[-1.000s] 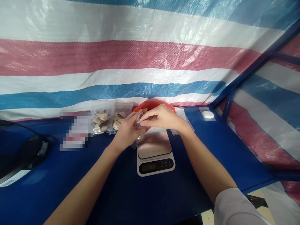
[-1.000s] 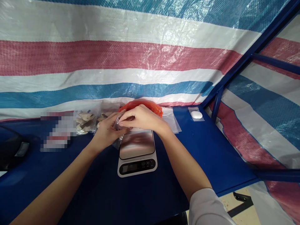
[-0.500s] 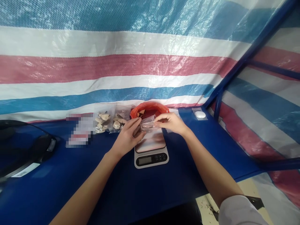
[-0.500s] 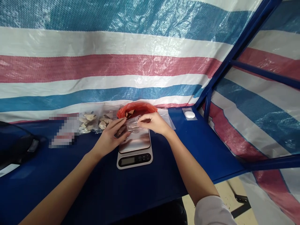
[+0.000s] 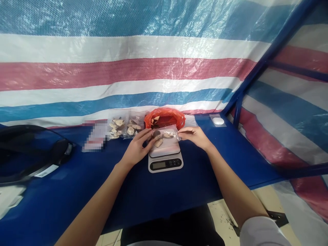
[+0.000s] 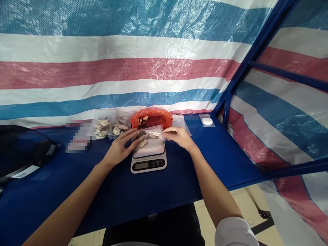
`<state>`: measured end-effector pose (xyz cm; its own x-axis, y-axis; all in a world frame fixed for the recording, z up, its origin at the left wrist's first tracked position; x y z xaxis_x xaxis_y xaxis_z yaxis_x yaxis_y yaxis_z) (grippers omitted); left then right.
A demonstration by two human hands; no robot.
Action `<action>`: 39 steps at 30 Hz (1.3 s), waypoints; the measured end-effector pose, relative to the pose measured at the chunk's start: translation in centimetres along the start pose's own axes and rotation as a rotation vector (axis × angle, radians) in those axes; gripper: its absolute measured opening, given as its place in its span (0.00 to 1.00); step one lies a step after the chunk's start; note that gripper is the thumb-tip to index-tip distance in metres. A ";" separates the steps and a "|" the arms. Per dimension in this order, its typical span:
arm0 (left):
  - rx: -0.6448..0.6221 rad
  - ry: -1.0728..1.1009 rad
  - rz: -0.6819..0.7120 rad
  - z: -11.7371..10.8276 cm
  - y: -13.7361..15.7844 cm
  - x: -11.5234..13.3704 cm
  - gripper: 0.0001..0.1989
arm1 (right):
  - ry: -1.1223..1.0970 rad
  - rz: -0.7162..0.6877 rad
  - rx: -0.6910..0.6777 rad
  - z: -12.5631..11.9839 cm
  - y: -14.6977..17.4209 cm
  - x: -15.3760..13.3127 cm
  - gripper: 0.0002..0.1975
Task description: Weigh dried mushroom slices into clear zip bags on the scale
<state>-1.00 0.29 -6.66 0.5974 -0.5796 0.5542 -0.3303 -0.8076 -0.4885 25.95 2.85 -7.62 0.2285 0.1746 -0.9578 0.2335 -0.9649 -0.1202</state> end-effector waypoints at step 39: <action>-0.173 -0.437 -0.081 -0.4 4.8 -3.6 0.30 | 1.060 -0.225 0.040 -0.1 3.6 3.6 0.20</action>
<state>-5.01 -1.58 -10.77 0.8655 -0.4438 0.2322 -0.3647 -0.8761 -0.3152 27.74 0.00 -11.45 0.8891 0.4106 -0.2023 0.3456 -0.8920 -0.2914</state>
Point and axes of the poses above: each hand's wrist, its own y-axis away from the middle knuckle, its own z-axis out of the palm, x = y × z, the point moved 4 cm from there along -y, towards the middle knuckle, and after that the axes turned 4 degrees about y, right-handed, at the moved point
